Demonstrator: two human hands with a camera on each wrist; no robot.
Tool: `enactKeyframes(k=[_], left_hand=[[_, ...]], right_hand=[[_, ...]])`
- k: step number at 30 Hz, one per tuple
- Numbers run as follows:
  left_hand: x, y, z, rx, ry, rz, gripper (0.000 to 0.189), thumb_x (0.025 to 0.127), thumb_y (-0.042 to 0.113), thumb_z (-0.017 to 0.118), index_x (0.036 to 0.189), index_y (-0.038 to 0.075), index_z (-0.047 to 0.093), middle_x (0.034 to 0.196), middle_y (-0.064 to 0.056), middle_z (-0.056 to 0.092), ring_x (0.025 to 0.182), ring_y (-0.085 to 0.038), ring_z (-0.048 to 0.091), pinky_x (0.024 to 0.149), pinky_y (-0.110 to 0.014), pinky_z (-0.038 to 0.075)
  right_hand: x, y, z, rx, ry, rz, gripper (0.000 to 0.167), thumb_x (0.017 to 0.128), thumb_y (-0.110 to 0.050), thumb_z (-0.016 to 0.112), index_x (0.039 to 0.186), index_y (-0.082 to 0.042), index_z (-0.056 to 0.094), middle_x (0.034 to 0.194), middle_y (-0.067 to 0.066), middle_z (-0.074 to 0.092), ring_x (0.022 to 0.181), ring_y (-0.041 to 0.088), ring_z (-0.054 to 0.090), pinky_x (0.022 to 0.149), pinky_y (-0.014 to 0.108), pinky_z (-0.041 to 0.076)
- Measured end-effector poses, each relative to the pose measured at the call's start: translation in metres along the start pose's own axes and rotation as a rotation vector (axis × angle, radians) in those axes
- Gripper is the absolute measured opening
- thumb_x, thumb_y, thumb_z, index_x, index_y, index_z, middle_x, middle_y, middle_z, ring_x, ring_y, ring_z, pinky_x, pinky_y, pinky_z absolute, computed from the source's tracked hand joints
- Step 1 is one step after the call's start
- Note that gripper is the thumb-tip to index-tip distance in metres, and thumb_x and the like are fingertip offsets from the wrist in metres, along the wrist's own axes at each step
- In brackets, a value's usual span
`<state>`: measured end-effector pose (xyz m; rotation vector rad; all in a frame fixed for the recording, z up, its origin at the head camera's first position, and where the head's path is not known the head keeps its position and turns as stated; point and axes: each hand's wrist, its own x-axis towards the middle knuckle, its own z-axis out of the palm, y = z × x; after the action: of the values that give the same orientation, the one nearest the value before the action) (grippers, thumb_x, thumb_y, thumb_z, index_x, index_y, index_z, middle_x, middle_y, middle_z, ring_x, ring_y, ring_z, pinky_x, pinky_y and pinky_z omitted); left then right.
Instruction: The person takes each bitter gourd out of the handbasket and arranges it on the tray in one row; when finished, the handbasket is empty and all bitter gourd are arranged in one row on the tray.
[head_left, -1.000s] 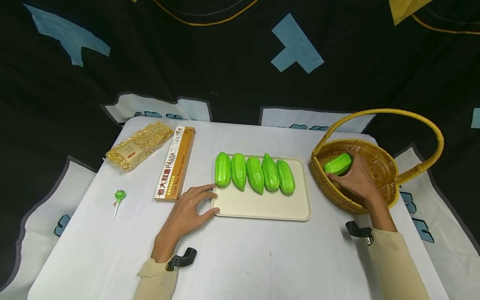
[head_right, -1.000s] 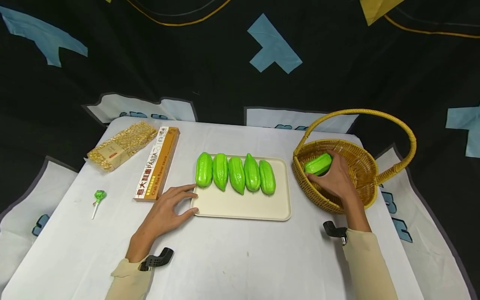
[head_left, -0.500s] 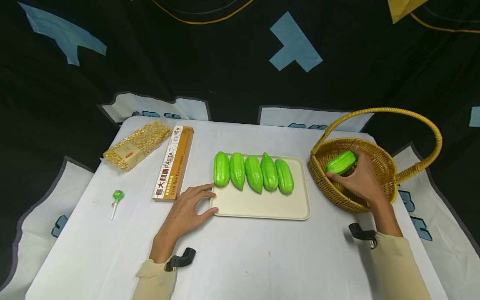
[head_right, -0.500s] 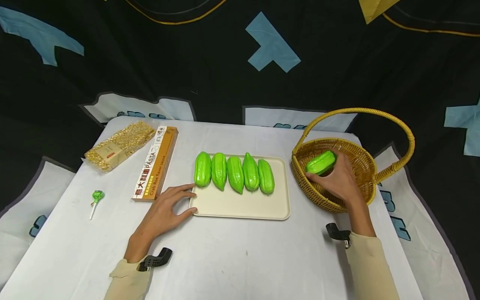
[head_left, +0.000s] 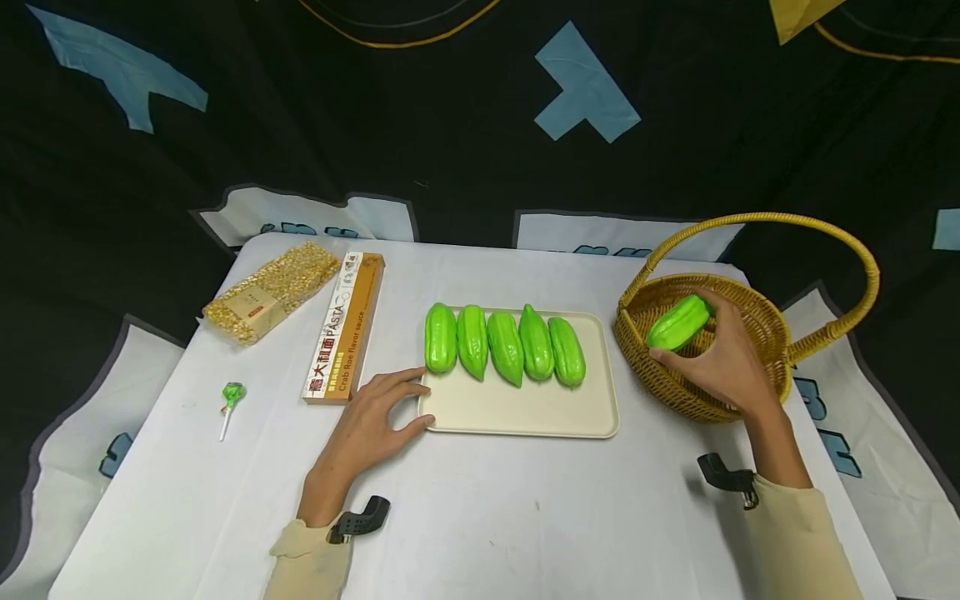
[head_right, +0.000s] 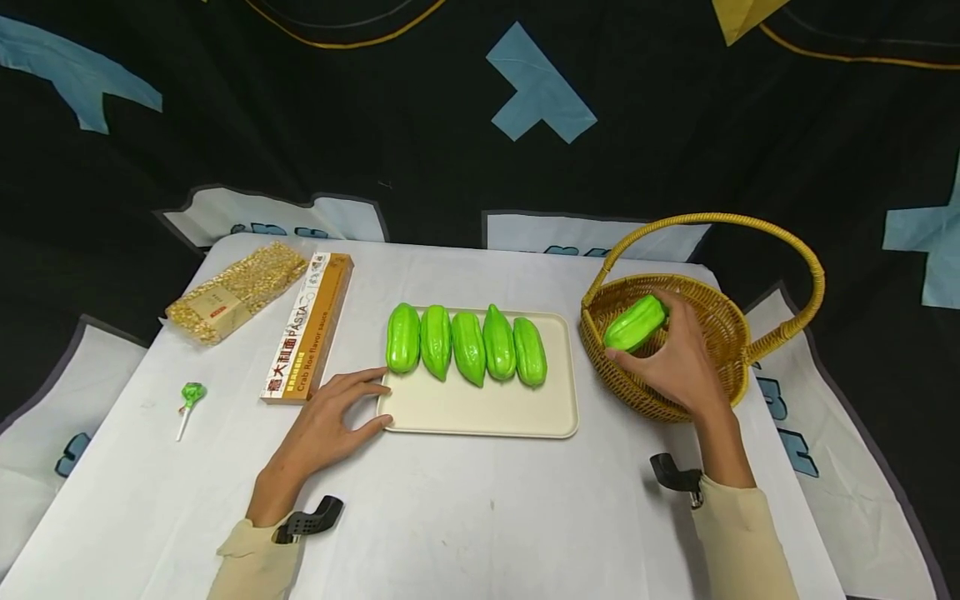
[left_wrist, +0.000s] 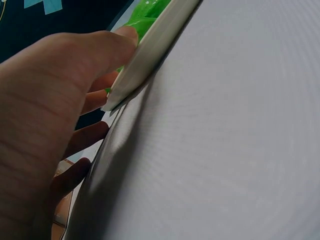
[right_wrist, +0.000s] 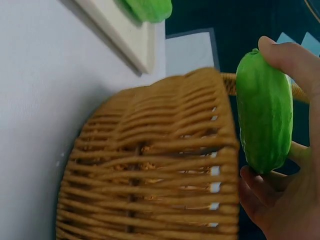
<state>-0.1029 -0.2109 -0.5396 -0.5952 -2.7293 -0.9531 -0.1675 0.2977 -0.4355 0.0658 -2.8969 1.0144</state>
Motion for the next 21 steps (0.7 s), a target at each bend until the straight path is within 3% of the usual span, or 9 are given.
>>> enactKeyframes(k=[9, 21], left_hand=[[0.000, -0.001, 0.001, 0.001, -0.007, -0.004, 0.042, 0.089, 0.035, 0.090, 0.125, 0.017, 0.078, 0.152, -0.002, 0.064, 0.136, -0.029, 0.060, 0.116, -0.051, 0.048], [0.000, 0.001, -0.001, 0.006, -0.024, -0.018, 0.041, 0.090, 0.037, 0.088, 0.124, 0.017, 0.078, 0.154, 0.000, 0.062, 0.138, -0.029, 0.058, 0.118, -0.049, 0.046]], right_hand=[[-0.011, -0.015, 0.003, 0.051, 0.029, -0.136, 0.118, 0.077, -0.027, 0.099, 0.168, -0.007, 0.026, 0.167, 0.027, 0.030, 0.143, 0.050, 0.038, 0.116, 0.077, 0.036], [-0.020, -0.028, 0.016, 0.061, -0.015, -0.192, 0.121, 0.073, -0.027, 0.101, 0.166, -0.004, 0.028, 0.170, 0.026, 0.027, 0.144, 0.051, 0.041, 0.115, 0.077, 0.039]])
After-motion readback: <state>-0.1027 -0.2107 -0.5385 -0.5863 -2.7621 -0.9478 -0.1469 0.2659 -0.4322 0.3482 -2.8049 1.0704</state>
